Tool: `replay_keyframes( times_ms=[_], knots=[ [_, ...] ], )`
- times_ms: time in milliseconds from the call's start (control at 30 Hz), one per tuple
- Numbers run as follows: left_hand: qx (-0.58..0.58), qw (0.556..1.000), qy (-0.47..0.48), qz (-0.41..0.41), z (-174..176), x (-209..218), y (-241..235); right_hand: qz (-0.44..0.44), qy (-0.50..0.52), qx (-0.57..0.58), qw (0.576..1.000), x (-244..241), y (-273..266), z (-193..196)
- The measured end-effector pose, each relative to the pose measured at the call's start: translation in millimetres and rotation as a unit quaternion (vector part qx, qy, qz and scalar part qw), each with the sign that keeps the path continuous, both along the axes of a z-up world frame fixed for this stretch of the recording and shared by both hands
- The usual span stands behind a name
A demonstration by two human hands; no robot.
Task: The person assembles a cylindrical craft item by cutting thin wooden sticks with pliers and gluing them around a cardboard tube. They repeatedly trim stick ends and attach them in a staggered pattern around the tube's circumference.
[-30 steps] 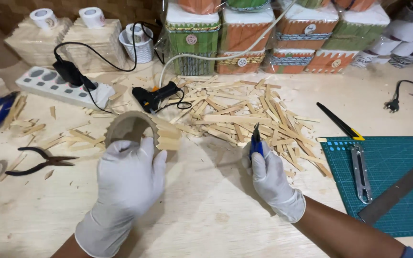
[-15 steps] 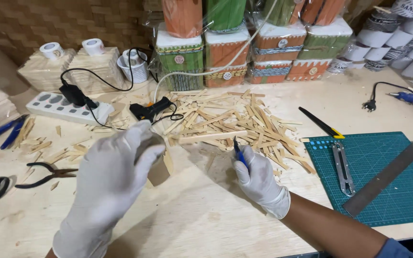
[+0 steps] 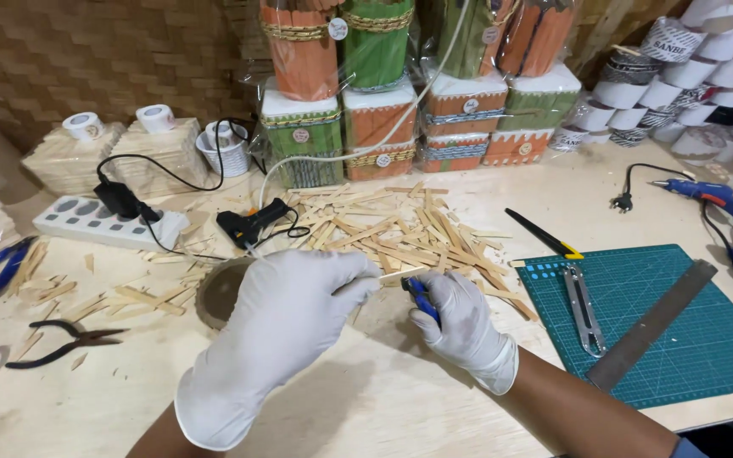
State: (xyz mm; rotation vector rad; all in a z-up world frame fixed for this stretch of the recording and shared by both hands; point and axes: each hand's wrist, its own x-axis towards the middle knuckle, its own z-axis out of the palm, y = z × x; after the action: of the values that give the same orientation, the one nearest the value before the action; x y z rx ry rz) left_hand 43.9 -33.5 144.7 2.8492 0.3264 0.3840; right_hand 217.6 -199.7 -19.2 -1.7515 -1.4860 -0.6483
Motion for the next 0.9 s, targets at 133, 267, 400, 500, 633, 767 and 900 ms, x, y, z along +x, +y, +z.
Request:
replay_keyframes(
  times_ms=[133,267,400,500,633,767,900],
  knots=[
    [0.072,0.996,-0.049,-0.001,-9,6,16,0.028,-0.003,-0.012,1.0,-1,12,-2],
    [0.11,0.99,-0.088,-0.019,-23,15,28,0.019,0.22,-0.032,0.975,-10,22,5],
    [0.151,0.978,-0.143,0.021,-38,27,25,-0.022,0.287,-0.053,0.956,-13,26,10],
    [0.045,0.974,-0.217,0.041,-41,38,29,0.003,0.292,-0.042,0.955,-24,23,33],
    [-0.172,0.973,-0.144,0.042,-22,29,15,0.017,0.406,0.015,0.913,-6,23,1],
    [-0.216,0.975,-0.056,0.016,-29,34,0,0.113,0.635,0.141,0.751,0,14,11],
    [-0.183,0.983,-0.003,-0.007,-50,43,-12,0.182,0.705,0.187,0.659,4,5,31]
  ],
)
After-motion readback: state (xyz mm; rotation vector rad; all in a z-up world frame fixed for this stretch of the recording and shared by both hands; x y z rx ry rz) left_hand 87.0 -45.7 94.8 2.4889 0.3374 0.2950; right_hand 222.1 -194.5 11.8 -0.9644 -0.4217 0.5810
